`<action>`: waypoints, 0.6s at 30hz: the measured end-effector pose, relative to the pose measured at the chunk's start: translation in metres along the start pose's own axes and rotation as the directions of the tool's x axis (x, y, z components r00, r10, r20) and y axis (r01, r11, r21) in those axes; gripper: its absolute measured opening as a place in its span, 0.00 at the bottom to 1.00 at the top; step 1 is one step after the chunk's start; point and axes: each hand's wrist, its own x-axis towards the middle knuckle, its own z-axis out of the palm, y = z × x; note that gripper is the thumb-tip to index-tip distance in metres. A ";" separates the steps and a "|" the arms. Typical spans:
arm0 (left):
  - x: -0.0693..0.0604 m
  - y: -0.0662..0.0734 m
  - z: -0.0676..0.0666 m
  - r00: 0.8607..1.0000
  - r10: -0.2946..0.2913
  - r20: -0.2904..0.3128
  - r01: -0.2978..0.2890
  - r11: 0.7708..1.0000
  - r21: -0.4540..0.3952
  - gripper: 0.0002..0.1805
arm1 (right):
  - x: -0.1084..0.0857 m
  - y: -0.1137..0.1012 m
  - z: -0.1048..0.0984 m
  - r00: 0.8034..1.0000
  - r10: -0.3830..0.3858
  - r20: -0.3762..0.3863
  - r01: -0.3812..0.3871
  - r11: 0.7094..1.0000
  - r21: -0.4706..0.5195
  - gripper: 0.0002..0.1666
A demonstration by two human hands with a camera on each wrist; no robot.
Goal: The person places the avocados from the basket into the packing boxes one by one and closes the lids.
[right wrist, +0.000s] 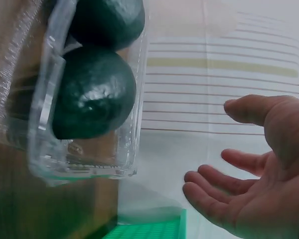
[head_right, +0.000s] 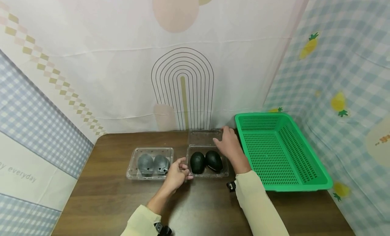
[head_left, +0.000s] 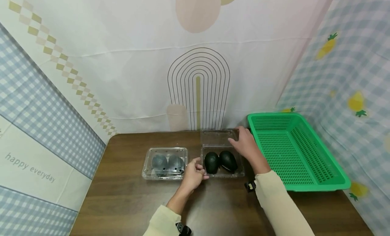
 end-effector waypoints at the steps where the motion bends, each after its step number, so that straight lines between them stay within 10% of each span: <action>1: 0.000 0.000 0.000 1.000 -0.001 -0.001 0.001 1.000 0.000 0.33 | 0.005 0.001 0.000 1.000 0.005 0.021 -0.005 1.000 -0.007 0.40; 18: -0.001 0.001 -0.001 1.000 0.002 -0.012 -0.002 1.000 0.013 0.34 | 0.059 0.012 -0.003 0.961 0.129 0.245 -0.129 0.992 -0.015 0.44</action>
